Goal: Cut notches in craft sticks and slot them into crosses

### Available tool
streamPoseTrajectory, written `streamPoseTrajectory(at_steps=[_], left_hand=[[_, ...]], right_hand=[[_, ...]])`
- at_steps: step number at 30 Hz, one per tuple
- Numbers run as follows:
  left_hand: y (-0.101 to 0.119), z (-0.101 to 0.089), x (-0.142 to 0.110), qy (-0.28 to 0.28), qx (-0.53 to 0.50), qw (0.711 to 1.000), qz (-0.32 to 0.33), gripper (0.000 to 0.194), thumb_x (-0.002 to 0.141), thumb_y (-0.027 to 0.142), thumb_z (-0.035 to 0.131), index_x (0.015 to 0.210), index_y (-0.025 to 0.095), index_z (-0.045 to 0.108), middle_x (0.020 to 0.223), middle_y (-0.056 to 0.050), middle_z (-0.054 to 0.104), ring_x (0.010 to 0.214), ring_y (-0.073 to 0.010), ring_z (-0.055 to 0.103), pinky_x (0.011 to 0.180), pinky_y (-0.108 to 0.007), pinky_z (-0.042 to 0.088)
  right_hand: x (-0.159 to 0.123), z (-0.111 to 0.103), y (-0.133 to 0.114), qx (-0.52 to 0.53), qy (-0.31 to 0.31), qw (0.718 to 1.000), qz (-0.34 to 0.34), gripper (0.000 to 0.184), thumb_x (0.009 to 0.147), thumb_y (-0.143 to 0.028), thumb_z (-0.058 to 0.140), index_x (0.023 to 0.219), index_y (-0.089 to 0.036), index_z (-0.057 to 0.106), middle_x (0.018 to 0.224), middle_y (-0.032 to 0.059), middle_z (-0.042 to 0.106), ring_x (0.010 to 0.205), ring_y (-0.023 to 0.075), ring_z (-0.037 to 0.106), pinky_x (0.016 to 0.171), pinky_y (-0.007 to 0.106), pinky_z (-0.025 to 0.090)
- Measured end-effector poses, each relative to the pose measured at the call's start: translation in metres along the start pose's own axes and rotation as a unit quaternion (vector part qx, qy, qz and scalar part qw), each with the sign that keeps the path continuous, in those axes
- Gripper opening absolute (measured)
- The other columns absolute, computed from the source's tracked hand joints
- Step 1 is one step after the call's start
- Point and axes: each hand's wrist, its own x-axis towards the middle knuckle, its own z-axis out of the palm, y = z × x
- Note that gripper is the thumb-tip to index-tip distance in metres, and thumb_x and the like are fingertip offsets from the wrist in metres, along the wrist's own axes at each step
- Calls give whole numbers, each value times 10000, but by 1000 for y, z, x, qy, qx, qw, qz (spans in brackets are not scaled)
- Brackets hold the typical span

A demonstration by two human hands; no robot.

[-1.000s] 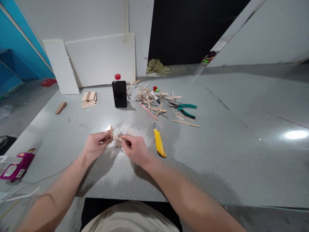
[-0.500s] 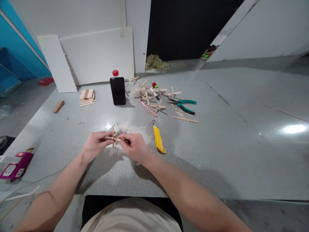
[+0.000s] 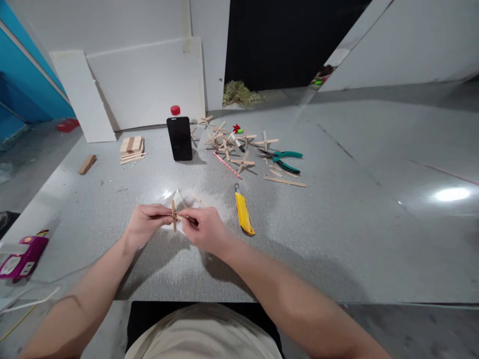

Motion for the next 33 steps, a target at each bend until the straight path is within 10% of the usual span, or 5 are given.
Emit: streamPoseTrajectory(at_steps=[33], left_hand=[[4,1,-2,8,-1,999,32,219,679,366,922,837,237,843,810,-56,795,703,-154,713,661,-259,594]], right_hand=[[-3,0,-5,-40,11,999,-35,256,903,-219,514,867,-214,768,590,-19,601,500,94,463,540,234,369]])
